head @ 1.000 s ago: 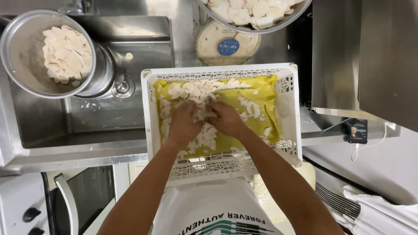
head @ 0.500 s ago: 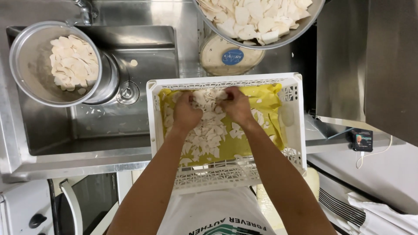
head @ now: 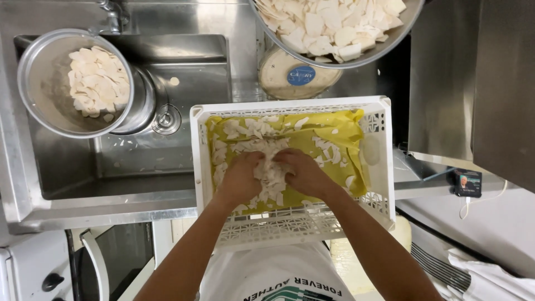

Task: Frying sliced chips in a deep fryer, weighing them on a scale, and packing them into boxes.

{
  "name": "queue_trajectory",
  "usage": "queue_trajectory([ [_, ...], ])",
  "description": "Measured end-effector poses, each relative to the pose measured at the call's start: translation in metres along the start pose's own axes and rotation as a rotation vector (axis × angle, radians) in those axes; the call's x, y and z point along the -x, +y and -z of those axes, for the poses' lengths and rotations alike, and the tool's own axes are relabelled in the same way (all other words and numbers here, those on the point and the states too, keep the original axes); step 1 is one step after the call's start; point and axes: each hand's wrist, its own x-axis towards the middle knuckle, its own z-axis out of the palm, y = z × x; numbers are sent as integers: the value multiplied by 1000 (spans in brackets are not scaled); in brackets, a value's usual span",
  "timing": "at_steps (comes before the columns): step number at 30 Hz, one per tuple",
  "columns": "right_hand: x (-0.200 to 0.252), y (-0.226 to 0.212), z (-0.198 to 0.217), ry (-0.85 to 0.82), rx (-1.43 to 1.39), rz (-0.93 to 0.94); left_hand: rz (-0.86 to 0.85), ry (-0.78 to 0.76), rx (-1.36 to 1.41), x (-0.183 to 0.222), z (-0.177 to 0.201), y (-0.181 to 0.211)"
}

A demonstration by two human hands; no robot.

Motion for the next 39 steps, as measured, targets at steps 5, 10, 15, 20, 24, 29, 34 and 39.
queue_trajectory([
  [5, 31, 1, 8, -56, 63, -447, 171, -46, -227, 18, -6, -2],
  [10, 14, -24, -18, -15, 70, -417, 267, 2, -373, 9, -19, 20],
  [15, 1, -36, -33, -54, 25, -335, 197, 67, -151, 3, -32, -6],
  [20, -5, -24, -46, -44, -180, -295, 159, 83, 147, 6, -27, -10],
  [24, 5, -36, -34, -47, -372, -365, 163, 64, 248, 19, -16, 16],
  [29, 34, -80, 2, -11, -428, -419, 95, 112, 261, 36, -16, 41],
  [34, 59, -133, 62, 141, -550, -355, -105, 183, 226, 65, 19, 117],
  [39, 63, -181, 126, 288, -458, -127, -280, 195, 173, 74, 81, 205],
])
